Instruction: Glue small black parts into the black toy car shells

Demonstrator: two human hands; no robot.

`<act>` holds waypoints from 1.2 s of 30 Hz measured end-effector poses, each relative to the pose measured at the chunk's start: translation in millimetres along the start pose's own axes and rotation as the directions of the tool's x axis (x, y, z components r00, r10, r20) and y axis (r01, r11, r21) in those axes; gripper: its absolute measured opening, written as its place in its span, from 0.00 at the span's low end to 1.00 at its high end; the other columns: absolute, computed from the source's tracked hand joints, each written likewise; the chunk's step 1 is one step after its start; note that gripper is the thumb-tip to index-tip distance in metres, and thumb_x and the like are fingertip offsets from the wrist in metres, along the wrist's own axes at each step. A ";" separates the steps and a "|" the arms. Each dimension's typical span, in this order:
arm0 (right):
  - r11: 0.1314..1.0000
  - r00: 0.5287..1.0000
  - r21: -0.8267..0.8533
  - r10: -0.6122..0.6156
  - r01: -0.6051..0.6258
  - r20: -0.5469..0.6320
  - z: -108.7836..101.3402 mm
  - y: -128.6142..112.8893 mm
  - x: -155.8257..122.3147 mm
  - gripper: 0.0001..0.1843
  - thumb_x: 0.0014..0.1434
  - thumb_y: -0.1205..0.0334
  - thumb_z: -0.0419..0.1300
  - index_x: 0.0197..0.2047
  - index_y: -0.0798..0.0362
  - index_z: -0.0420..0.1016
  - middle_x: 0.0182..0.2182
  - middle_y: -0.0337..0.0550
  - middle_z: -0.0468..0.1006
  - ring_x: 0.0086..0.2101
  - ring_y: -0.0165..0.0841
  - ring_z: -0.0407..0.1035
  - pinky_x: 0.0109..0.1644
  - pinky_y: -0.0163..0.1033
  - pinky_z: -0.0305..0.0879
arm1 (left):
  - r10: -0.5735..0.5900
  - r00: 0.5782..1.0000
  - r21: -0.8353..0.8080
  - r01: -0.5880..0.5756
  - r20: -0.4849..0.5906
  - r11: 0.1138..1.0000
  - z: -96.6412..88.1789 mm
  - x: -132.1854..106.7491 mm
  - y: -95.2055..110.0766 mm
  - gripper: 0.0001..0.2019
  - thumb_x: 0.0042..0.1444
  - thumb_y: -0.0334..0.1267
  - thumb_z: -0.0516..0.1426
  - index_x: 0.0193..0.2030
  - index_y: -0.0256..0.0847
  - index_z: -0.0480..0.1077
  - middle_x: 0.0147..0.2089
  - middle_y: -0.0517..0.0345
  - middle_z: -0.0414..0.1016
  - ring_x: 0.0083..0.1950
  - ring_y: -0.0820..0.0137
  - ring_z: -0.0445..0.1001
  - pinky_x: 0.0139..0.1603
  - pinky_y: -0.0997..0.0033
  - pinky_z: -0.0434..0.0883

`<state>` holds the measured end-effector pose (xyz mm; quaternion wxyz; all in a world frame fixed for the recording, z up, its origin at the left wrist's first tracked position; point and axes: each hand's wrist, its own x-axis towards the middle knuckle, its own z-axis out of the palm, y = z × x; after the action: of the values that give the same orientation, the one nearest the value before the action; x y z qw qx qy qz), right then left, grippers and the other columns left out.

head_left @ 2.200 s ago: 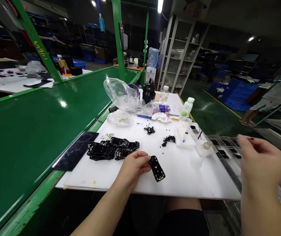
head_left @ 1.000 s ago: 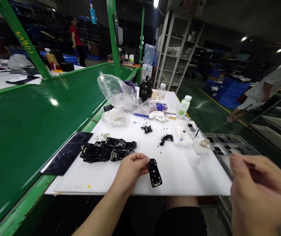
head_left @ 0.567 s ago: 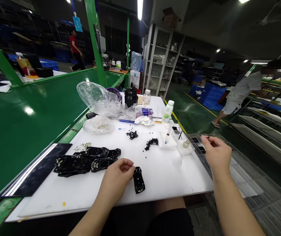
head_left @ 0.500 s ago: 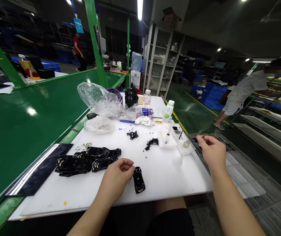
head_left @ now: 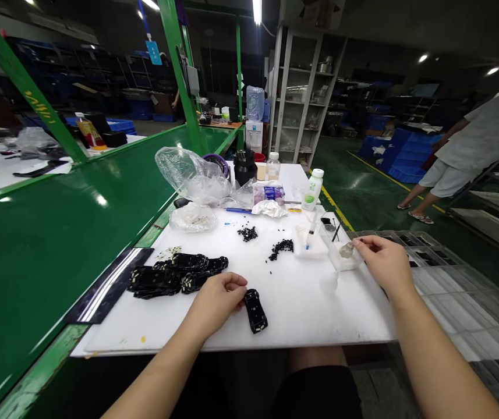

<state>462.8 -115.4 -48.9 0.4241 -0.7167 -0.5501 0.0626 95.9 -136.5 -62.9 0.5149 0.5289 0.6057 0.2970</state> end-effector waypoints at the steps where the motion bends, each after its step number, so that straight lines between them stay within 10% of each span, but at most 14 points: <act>1: 1.000 1.000 -0.002 0.002 -0.002 0.000 -0.7 0.1 0.7 0.18 0.53 0.47 0.61 0.35 0.53 0.81 0.26 0.42 0.79 0.28 0.36 0.70 0.32 0.37 0.61 | -0.014 1.000 -0.001 0.015 0.008 1.000 -1.2 0.5 1.5 0.10 0.46 0.38 0.59 0.37 0.37 0.73 0.29 0.58 0.75 0.30 0.67 0.75 0.32 0.68 0.73; 29: 0.996 0.998 -0.068 -0.059 0.060 0.009 -7.8 -10.5 8.7 0.14 0.50 0.49 0.64 0.27 0.53 0.80 0.21 0.39 0.76 0.23 0.32 0.66 0.28 0.38 0.57 | -0.103 0.992 -0.093 0.109 0.070 0.990 -12.0 -2.4 6.1 0.11 0.43 0.35 0.64 0.36 0.34 0.76 0.26 0.54 0.79 0.29 0.68 0.77 0.32 0.70 0.74; 33: 0.998 0.971 -0.049 -0.055 0.045 -0.231 -24.9 -27.9 -2.5 0.16 0.53 0.49 0.63 0.30 0.55 0.79 0.22 0.42 0.74 0.24 0.33 0.65 0.28 0.38 0.58 | -0.095 0.994 -0.110 0.101 0.061 0.989 -10.6 -2.1 3.5 0.11 0.43 0.35 0.64 0.35 0.34 0.76 0.25 0.55 0.78 0.29 0.68 0.77 0.32 0.70 0.74; 36: 0.996 0.823 0.045 -0.036 0.074 -0.566 -31.2 -55.4 -32.3 0.20 0.59 0.49 0.60 0.42 0.58 0.77 0.31 0.49 0.75 0.28 0.35 0.67 0.31 0.41 0.61 | -0.092 0.994 -0.132 0.099 0.057 0.986 -10.3 -1.9 2.2 0.11 0.42 0.35 0.64 0.34 0.34 0.76 0.25 0.55 0.78 0.30 0.67 0.77 0.31 0.70 0.74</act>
<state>426.9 -157.4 -3.8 0.5924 -0.6728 -0.4181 -0.1467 86.8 -135.9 -57.3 0.5784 0.4706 0.5957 0.2986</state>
